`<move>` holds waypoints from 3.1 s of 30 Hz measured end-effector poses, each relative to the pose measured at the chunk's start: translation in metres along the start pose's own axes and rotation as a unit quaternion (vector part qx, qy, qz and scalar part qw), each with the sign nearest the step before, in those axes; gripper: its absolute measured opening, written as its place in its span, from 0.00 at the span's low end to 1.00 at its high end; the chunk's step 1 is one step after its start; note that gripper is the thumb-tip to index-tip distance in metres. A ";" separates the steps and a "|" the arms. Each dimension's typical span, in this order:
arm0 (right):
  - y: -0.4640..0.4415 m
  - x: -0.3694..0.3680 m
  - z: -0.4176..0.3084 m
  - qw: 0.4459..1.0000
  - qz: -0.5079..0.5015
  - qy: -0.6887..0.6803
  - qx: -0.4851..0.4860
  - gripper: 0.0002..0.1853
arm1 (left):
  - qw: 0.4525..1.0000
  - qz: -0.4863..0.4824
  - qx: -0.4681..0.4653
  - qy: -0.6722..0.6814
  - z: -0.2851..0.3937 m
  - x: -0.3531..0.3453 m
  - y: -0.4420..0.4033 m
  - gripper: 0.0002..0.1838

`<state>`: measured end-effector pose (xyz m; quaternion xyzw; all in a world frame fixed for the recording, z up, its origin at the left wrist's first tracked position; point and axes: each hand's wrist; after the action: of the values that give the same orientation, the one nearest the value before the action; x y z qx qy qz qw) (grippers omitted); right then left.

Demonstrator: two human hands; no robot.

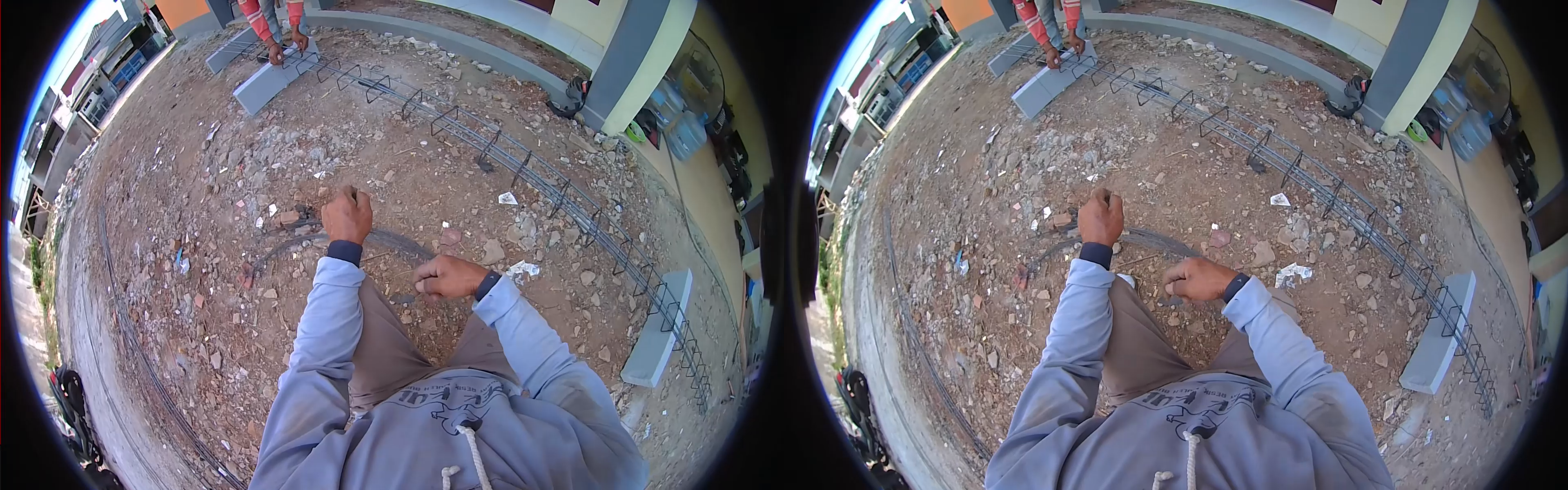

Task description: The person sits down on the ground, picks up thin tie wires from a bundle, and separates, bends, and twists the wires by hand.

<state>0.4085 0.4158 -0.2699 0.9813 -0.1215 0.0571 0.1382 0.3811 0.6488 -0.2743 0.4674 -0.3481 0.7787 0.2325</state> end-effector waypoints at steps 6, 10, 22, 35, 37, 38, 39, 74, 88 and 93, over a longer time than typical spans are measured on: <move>0.045 0.029 -0.010 0.956 0.240 -0.168 0.019 0.12 | 0.995 0.021 0.026 0.090 -0.009 0.000 0.000 0.15; 0.034 0.027 0.014 0.905 0.384 0.168 0.071 0.09 | 0.983 -0.021 0.059 0.170 -0.008 0.000 0.000 0.16; 0.090 0.002 0.008 0.957 0.037 -0.283 -0.048 0.10 | 0.943 -0.007 0.148 0.297 -0.043 -0.012 -0.015 0.21; 0.102 -0.008 0.000 0.992 -0.034 -0.096 -0.077 0.14 | 0.959 -0.063 0.092 0.262 -0.037 -0.016 -0.011 0.22; 0.112 -0.004 -0.013 0.992 0.008 -0.122 -0.010 0.15 | 0.965 -0.047 0.110 0.234 -0.041 -0.014 -0.012 0.22; 0.117 0.002 -0.014 0.987 0.047 -0.152 -0.016 0.15 | 0.968 -0.037 0.125 0.215 -0.044 -0.013 -0.012 0.22; 0.122 0.010 -0.015 0.980 0.087 -0.180 -0.020 0.15 | 0.970 -0.027 0.139 0.197 -0.045 -0.011 -0.013 0.24; 0.155 -0.012 0.041 0.983 -0.068 -0.064 -0.160 0.10 | 0.975 0.082 0.196 0.062 -0.074 -0.010 -0.016 0.21; 0.169 0.010 0.099 0.936 0.232 0.245 -0.102 0.07 | 0.966 0.097 0.173 0.163 -0.075 -0.021 -0.019 0.18; 0.181 0.000 0.073 0.976 0.001 -0.121 -0.180 0.11 | 0.971 0.174 0.160 0.038 -0.081 -0.011 -0.022 0.17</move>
<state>0.3682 0.2266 -0.2933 0.9397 -0.1470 -0.0849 0.2967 0.3554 0.7244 -0.3032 0.4007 -0.2860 0.8700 0.0286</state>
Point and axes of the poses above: each hand's wrist, its own y-axis away from the middle knuckle, its own x-axis out of the back of the hand, z = x × y, and after that the axes turned 14 degrees about -y, right-handed
